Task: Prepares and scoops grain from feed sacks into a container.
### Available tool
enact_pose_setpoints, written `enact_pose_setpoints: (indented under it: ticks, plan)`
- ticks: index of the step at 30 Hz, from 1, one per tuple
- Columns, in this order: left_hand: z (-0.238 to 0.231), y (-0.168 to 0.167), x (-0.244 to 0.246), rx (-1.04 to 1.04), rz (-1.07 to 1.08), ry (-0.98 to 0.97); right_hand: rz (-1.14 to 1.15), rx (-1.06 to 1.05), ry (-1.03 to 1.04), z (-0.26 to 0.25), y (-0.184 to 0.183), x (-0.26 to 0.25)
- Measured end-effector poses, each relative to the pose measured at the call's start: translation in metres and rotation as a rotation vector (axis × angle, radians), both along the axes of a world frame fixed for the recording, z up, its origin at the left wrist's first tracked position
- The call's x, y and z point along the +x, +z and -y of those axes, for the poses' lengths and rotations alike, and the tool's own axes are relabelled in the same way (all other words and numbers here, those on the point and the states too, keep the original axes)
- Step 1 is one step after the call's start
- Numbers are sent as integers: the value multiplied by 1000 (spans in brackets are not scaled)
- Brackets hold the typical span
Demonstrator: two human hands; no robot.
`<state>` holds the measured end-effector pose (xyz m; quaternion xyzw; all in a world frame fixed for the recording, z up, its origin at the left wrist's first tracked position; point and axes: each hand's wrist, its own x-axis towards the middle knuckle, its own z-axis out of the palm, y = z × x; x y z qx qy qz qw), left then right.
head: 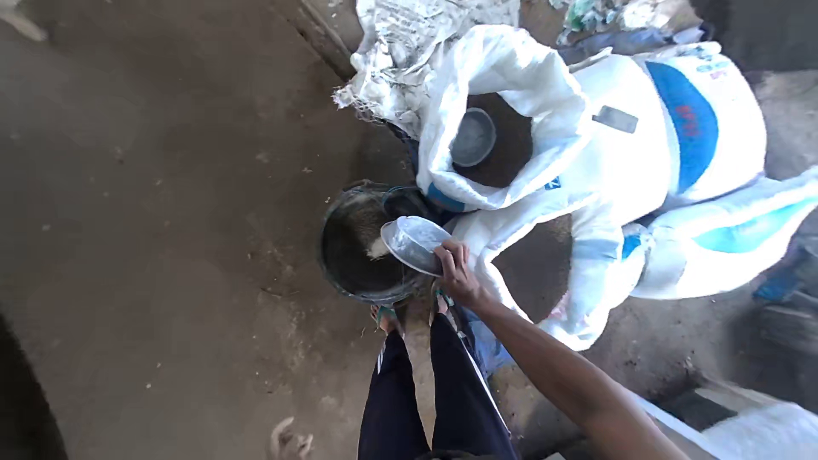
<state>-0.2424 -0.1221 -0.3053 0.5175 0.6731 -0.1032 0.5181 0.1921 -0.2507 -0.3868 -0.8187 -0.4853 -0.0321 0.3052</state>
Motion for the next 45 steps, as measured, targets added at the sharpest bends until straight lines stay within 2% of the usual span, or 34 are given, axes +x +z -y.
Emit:
enact_pose_setpoints:
  ticks: [2, 4, 5, 7, 9, 11, 15, 18, 20, 24, 27, 29, 31, 34, 38, 41, 43, 45]
  plan:
    - [0, -7, 60, -23, 162, -165, -129, 118, -84, 39, 44, 6]
    - [17, -14, 130, -101, 294, -309, -252, 152, -257, 88, 105, 14]
    - [32, -16, 166, -165, 338, -356, -224, 110, -367, 115, 126, 21]
    - [72, -26, 234, -321, 374, -415, -94, -64, -578, 167, 138, 38]
    - [113, -37, 292, -411, 366, -454, -202, -294, -725, 203, 118, 64]
    - [147, -45, 345, -426, 325, -428, -370, -462, -766, 222, 74, 103]
    - [193, -71, 398, -246, 278, -262, -209, -528, -669, 231, -29, 175]
    - [208, -80, 408, -133, 221, -214, -341, -529, -703, 221, -66, 203]
    - [212, -79, 411, -131, 166, -170, -655, -605, -699, 219, -82, 214]
    - [207, -78, 417, -176, 178, -125, -1123, -602, -630, 223, -131, 203]
    - [207, -80, 415, -178, 244, -169, -1260, -626, -555, 238, -159, 184]
    - [206, -78, 416, -184, 259, -183, -1361, -645, -544, 246, -164, 179]
    - [204, -77, 416, -203, 253, -189, -1456, -667, -572, 244, -152, 176]
    - [201, -78, 412, -215, 193, -252, -1504, -707, -512, 234, -121, 179]
    - [181, -75, 403, -318, 182, -340, -1397, -695, -574, 243, -118, 196]
    - [153, -78, 371, -443, 195, -269, -1310, -718, -605, 248, -97, 207]
    - [132, -83, 343, -419, 140, -177, -1244, -751, -620, 253, -86, 214]
    - [108, -90, 308, -313, 64, -21, -1239, -647, -694, 263, -85, 216]
